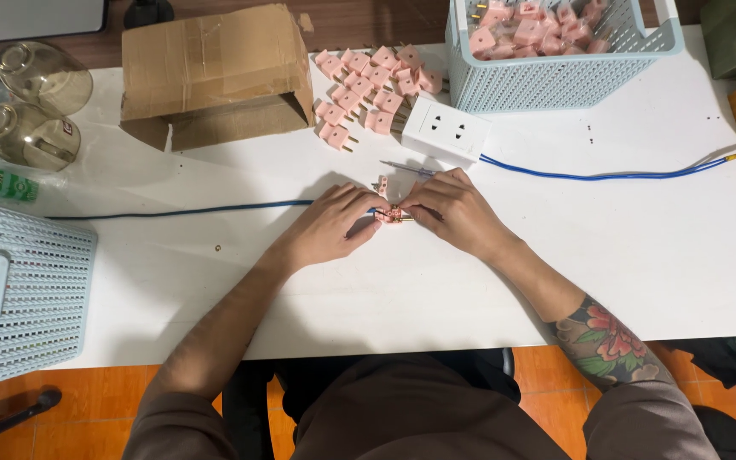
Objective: The person assembles pink electrical plug adapters by hand on a white table. They pick up the plastic components, align them, and use a screwdriver to tighten the internal screws, securing the parts together. The completed adapters are placed on the table next to a pile of similar items.
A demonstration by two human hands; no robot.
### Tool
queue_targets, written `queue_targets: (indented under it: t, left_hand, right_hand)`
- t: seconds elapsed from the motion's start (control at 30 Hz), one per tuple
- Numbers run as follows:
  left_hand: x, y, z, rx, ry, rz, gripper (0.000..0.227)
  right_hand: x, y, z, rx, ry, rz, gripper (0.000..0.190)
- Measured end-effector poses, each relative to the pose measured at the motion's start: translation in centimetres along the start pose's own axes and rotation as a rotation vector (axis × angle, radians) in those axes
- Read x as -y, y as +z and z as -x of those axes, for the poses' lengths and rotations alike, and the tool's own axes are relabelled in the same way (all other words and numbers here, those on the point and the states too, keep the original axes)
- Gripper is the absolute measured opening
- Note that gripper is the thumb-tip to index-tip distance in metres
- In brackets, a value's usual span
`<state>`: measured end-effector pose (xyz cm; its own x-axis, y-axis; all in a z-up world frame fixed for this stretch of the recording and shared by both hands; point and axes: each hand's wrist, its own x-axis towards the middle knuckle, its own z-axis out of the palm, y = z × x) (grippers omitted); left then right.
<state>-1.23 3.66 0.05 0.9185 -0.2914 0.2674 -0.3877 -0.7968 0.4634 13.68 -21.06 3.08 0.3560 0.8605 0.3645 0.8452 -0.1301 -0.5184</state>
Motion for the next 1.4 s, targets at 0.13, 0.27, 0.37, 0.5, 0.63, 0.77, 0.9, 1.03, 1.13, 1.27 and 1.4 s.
queue_targets:
  t: [0.13, 0.27, 0.37, 0.5, 0.63, 0.77, 0.9, 1.03, 1.13, 1.27, 1.4]
  left_hand:
    - [-0.4, -0.6, -0.1, 0.016, -0.016, 0.029, 0.034]
    - [-0.7, -0.7, -0.1, -0.022, 0.009, 0.015, 0.034]
    - [-0.9, -0.8, 0.0, -0.039, 0.025, 0.004, 0.033]
    - [-0.9, -0.7, -0.1, -0.084, 0.044, -0.029, 0.031]
    - [-0.5, -0.4, -0.1, -0.078, 0.042, -0.032, 0.033]
    - [-0.7, -0.6, -0.1, -0.057, 0.024, -0.002, 0.035]
    - [-0.4, -0.1, 0.1, -0.028, -0.005, 0.020, 0.036]
    - [-0.3, -0.2, 0.0, -0.006, -0.017, 0.030, 0.036]
    - [-0.4, -0.2, 0.1, 0.001, -0.026, 0.047, 0.036]
    - [-0.1, 0.3, 0.1, -0.047, -0.005, -0.029, 0.031]
    - [-0.7, -0.5, 0.0, -0.017, -0.019, -0.006, 0.029]
  right_hand:
    - [0.3, -0.3, -0.2, 0.013, 0.003, 0.000, 0.007]
    - [0.3, -0.5, -0.3, 0.048, 0.012, -0.053, 0.009]
    - [0.6, -0.8, -0.4, 0.047, 0.005, -0.048, 0.010]
    - [1.1, -1.5, -0.6, 0.049, -0.013, 0.000, 0.009]
    - [0.0, -0.6, -0.3, 0.040, -0.039, -0.014, 0.009]
    - [0.2, -0.8, -0.2, 0.042, -0.097, 0.043, 0.007]
    - [0.9, -1.5, -0.4, 0.041, -0.105, 0.056, 0.006]
    - [1.5, -3.0, -0.8, 0.025, -0.051, 0.036, 0.012]
    - [0.6, -4.1, -0.5, -0.038, 0.016, 0.162, 0.020]
    - [-0.6, -4.7, 0.2, 0.032, 0.207, 0.313, 0.020]
    - [-0.7, -3.9, 0.2, 0.127, 0.411, 0.363, 0.024]
